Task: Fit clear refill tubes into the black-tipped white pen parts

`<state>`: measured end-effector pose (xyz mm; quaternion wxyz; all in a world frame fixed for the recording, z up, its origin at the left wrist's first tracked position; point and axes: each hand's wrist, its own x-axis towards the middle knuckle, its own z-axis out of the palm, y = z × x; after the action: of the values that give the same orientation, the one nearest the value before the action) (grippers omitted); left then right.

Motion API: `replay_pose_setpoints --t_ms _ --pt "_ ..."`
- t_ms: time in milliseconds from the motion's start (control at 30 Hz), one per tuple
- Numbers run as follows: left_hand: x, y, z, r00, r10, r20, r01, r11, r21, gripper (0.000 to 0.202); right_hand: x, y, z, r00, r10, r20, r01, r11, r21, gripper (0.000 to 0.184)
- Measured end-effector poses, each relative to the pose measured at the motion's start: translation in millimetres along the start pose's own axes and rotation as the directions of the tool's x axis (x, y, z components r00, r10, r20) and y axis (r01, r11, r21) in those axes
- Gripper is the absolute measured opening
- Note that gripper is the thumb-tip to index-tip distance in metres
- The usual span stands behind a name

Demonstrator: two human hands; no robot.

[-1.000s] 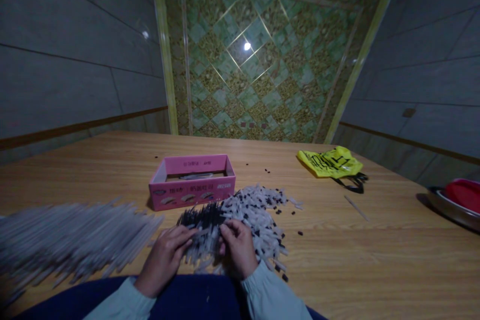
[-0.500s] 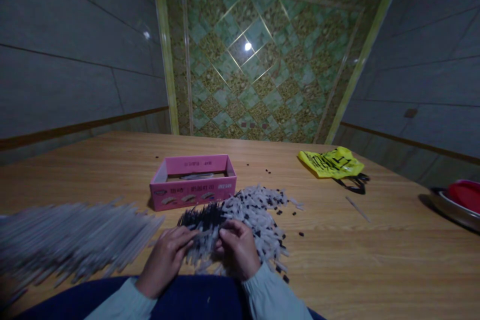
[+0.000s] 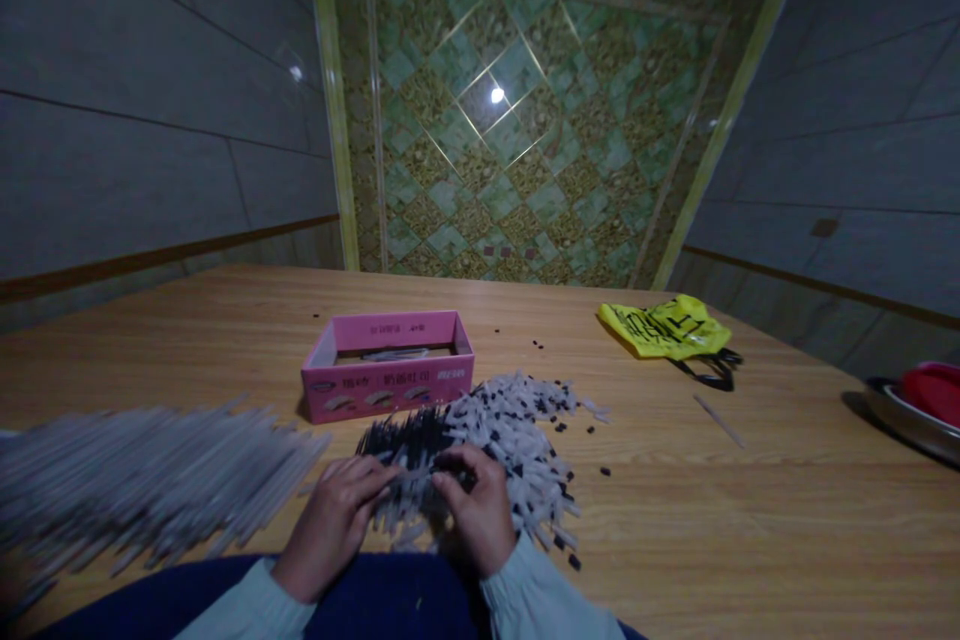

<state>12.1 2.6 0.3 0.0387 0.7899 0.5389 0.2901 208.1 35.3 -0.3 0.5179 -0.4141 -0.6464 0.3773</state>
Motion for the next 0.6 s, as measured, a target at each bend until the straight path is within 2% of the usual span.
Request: replay_pose_setpoints --t_ms 267,600 --pt "-0.6 1.3 -1.0 1.0 0.023 0.001 -0.023 0.999 0.025 0.042 -0.1 -6.0 -1.0 0.992 -0.122 0.015 0.123 0.981 -0.152 0.011" --pt "-0.4 2.2 -0.5 1.0 0.015 -0.012 -0.014 0.999 0.033 0.043 -2.1 -5.9 0.0 0.991 -0.132 0.023 0.134 0.974 -0.184 0.01"
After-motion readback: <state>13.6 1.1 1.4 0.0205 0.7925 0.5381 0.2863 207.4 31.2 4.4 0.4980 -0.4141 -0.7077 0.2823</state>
